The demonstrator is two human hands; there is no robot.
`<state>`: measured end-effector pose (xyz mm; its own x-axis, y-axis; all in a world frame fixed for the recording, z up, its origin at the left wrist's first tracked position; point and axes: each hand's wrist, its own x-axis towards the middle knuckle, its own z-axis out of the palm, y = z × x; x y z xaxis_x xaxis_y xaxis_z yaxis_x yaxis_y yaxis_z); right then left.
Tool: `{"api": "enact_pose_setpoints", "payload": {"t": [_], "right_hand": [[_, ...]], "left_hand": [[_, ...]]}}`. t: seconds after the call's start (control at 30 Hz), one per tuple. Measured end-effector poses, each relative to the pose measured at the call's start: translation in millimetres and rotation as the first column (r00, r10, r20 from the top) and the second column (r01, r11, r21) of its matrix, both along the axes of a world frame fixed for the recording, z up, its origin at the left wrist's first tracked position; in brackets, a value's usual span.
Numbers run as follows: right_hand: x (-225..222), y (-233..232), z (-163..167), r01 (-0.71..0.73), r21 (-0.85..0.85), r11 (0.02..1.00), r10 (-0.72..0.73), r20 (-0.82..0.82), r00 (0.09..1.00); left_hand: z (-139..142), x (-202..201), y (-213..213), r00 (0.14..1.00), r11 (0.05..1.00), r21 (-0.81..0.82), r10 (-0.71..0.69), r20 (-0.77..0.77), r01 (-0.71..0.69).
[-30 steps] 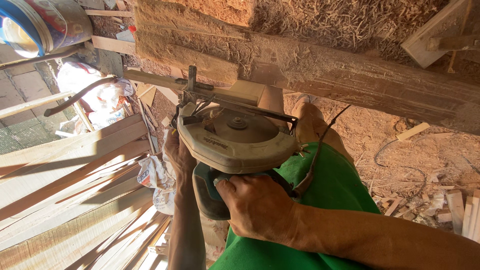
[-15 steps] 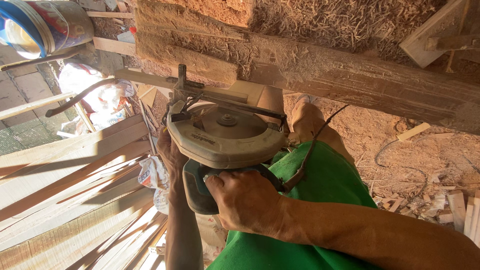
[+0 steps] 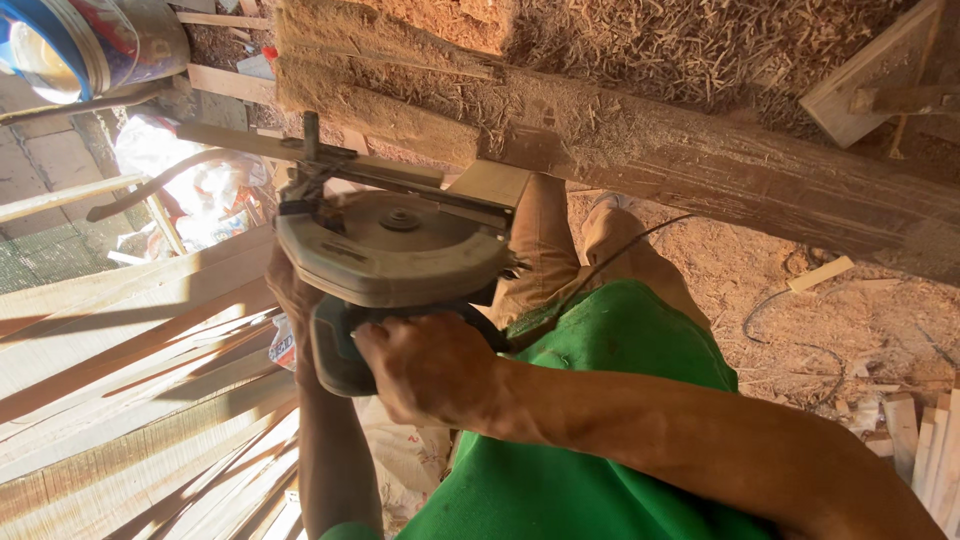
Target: The person cuts thin wood strips into small pieces using a circular saw, bracing each strip against a beam with their foot while guiding the saw by hand. They set cut pieces aside, reposition new strips, and adjust the saw's guide between cuts.
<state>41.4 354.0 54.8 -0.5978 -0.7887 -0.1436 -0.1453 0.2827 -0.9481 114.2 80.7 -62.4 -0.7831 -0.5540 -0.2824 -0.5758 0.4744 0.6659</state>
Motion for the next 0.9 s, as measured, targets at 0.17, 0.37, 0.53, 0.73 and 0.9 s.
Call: {"api": "enact_pose_setpoints", "payload": {"t": [0.17,0.37,0.53,0.73,0.9], "right_hand": [[-8,10,-6,-0.006,-0.147,0.989,0.0,-0.043,0.999],[43,67,13,-0.19,-0.168,0.967,0.172,-0.114,0.978],[78,148,52,-0.099,-0.137,0.986,0.082,-0.122,0.989],[87,223,73,0.07,0.061,0.996,-0.063,-0.105,0.992],[72,236,60,0.128,0.189,0.974,-0.116,-0.072,0.991]], "left_hand": [[47,-14,2,0.996,0.999,-0.02,0.042,-0.083,-0.043],[100,53,78,0.94,0.966,0.168,0.235,-0.246,-0.198],[96,91,143,0.914,0.916,0.351,0.3,-0.272,-0.196],[56,85,228,0.974,0.855,0.472,0.223,0.037,-0.214],[19,57,266,0.978,0.881,0.426,0.198,0.069,-0.209]]}}
